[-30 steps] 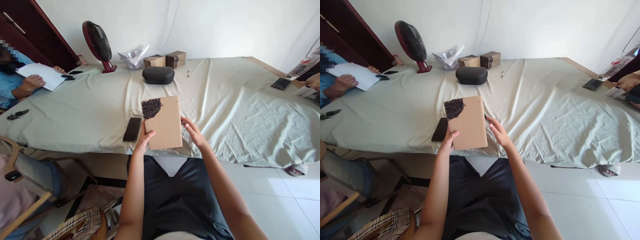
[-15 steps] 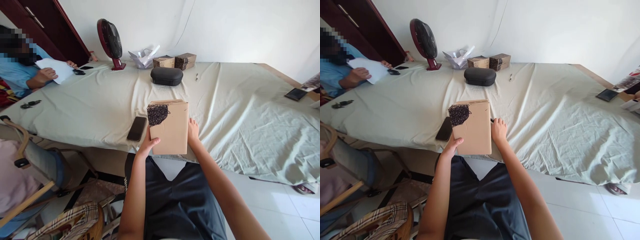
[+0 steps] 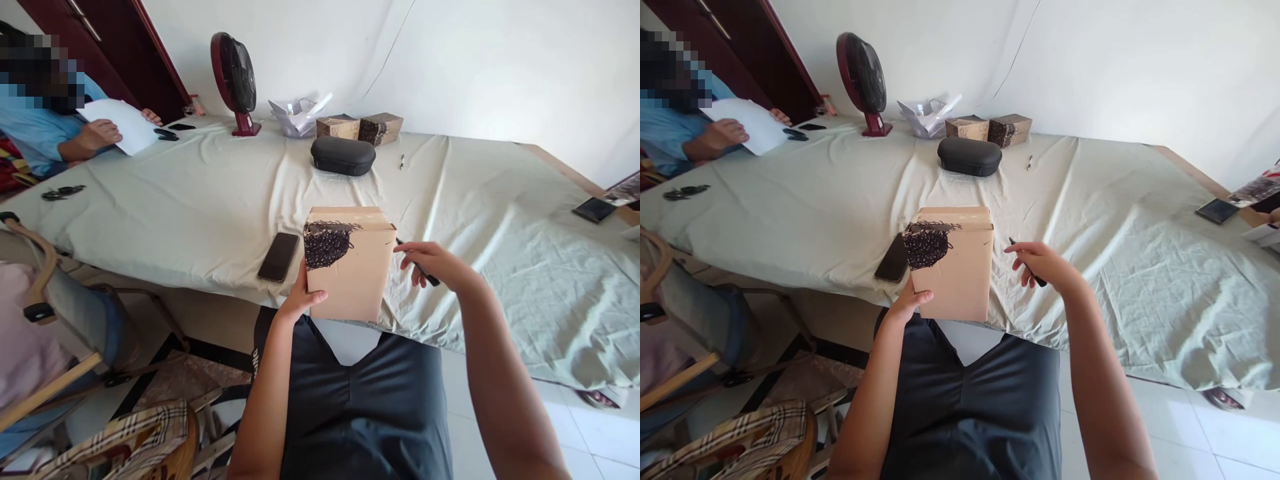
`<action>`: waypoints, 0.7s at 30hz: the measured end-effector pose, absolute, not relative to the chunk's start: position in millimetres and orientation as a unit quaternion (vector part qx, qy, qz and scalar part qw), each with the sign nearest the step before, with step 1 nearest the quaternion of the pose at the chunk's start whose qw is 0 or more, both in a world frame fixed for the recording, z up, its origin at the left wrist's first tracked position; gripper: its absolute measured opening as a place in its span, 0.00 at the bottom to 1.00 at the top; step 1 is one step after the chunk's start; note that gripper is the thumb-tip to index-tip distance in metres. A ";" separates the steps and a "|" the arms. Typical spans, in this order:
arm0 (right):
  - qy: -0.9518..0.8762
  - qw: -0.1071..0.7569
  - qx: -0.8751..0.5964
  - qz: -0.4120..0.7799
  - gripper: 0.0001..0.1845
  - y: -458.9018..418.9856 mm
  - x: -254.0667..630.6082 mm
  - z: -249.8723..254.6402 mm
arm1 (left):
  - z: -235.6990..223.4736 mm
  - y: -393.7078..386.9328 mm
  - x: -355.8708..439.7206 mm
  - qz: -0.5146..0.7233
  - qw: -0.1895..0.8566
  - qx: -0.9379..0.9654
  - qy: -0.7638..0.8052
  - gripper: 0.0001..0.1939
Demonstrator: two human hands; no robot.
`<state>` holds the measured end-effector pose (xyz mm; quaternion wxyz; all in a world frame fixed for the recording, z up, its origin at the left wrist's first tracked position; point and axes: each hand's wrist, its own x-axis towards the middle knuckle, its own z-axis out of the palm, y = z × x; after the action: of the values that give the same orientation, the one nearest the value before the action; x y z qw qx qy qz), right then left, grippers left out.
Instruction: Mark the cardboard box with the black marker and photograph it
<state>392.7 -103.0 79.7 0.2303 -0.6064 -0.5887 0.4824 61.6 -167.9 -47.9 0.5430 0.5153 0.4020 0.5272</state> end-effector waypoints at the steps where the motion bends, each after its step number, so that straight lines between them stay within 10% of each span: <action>1: -0.571 0.282 -0.585 0.502 0.19 -105.5 396.8 94.0 | -48.9 -167.9 61.3 0.528 0.542 0.515 0.402 0.57; 8: -0.594 0.512 -0.384 0.488 0.19 -115.8 347.5 183.3 | -55.0 -167.8 63.2 0.527 0.532 0.525 0.404 0.63; 21: -0.748 0.310 -0.372 0.454 0.06 -116.0 246.6 191.9 | -61.3 -177.2 78.5 0.560 0.488 0.552 0.379 0.70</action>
<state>246.6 -116.0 191.9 0.3104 -0.3725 -0.7476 0.4539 78.5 -177.2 -61.3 0.4883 0.5519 0.3786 0.5601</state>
